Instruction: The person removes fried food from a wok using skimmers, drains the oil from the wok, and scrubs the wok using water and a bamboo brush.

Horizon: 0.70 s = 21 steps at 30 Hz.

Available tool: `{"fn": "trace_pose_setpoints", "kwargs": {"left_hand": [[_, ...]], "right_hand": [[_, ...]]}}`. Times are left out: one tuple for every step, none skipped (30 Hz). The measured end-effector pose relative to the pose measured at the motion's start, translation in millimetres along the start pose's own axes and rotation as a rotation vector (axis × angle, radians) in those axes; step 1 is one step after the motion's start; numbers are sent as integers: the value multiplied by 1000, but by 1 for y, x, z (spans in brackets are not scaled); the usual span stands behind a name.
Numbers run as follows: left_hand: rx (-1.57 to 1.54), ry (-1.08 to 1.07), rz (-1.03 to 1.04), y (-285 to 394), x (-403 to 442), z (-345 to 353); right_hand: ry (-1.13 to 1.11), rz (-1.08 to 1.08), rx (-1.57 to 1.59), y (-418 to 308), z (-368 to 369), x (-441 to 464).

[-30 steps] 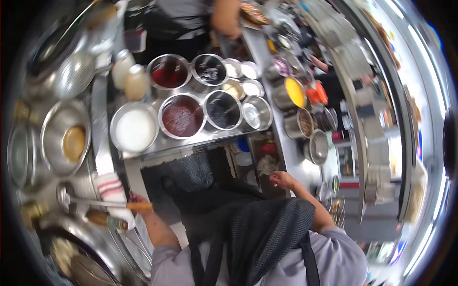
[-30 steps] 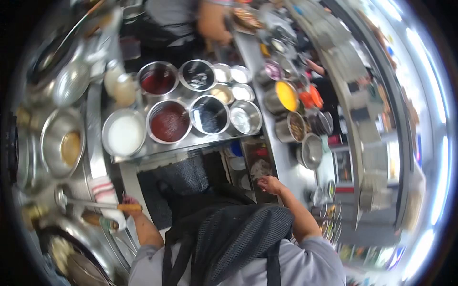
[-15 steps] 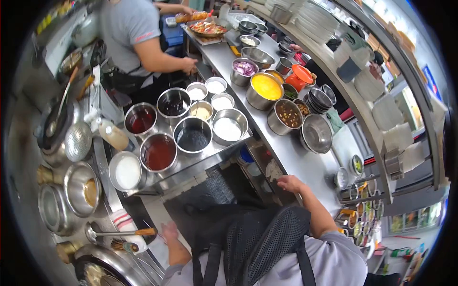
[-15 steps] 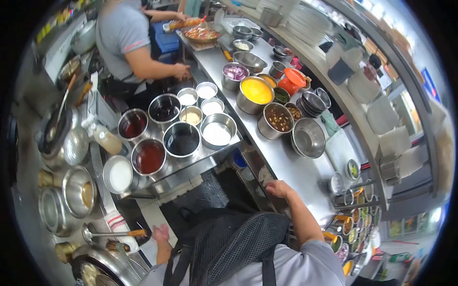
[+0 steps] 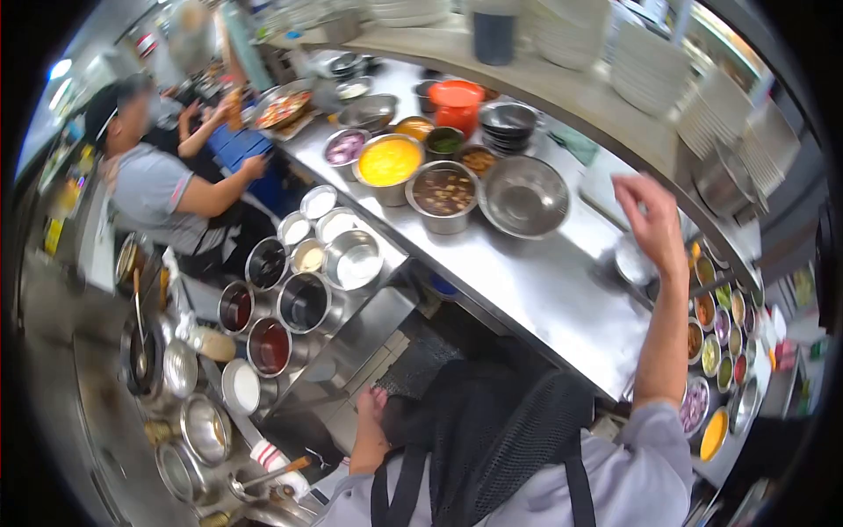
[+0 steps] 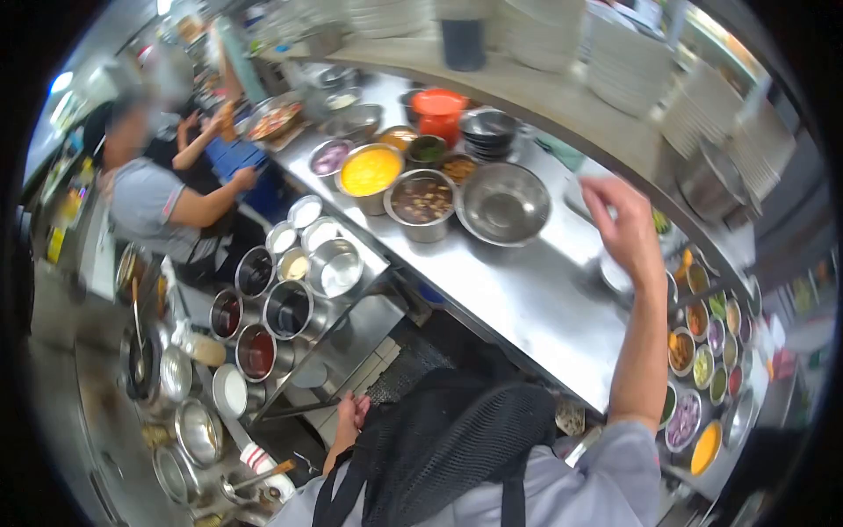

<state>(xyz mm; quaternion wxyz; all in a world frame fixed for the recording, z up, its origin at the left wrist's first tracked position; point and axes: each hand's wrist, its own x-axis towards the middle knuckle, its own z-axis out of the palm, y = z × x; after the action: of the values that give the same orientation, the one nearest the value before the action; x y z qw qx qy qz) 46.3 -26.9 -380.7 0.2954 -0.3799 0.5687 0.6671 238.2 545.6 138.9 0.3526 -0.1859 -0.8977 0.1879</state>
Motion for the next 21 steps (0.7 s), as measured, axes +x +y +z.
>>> {"fn": "trace_pose_setpoints", "kwargs": {"left_hand": [[31,-44,12,5,-1,12],[62,-90,20,11,-1,23],[88,-136,26,15,-2,33],[117,-155,48,16,-2,40],[162,-181,49,15,-9,48],[199,-200,51,17,-21,54],[230,-216,54,13,-15,48],[204,-278,0,11,-9,42],[259,-236,6,7,-19,42],[312,-194,15,3,-33,41],[362,-151,25,1,-47,40],[403,-139,7,0,-58,38],[442,-128,-11,-2,-64,32],[480,-119,-30,-5,-70,26],[431,-111,-25,-13,-59,10],[381,-105,-20,-25,-35,-13],[330,-100,-16,-33,-21,-23],[383,-138,34,-34,-33,-22],[426,-169,87,-34,-52,-26],[461,-189,143,-34,-67,-27],[437,-147,60,-29,-79,-18]], "right_hand": [[86,-61,-6,-3,-17,6],[140,-78,27,-4,-32,11],[192,-100,59,-4,-44,15],[234,-119,66,-4,-54,19],[269,-143,80,-2,-60,22],[286,-177,103,1,-62,27],[301,-215,131,5,-62,33],[319,-256,164,9,-59,37],[301,-268,162,15,-55,41],[284,-283,163,19,-51,44],[267,-300,165,24,-46,48],[244,-285,194,31,-39,52],[243,-243,238,40,-32,57],[241,-201,279,51,-24,63],[239,-159,317,64,-15,69],[272,-113,462,79,-3,76],[284,-42,445,84,-3,77],[292,26,432,87,-2,78],[294,88,426,88,2,82],[277,91,427,91,6,84],[259,91,435,96,7,84]]}}
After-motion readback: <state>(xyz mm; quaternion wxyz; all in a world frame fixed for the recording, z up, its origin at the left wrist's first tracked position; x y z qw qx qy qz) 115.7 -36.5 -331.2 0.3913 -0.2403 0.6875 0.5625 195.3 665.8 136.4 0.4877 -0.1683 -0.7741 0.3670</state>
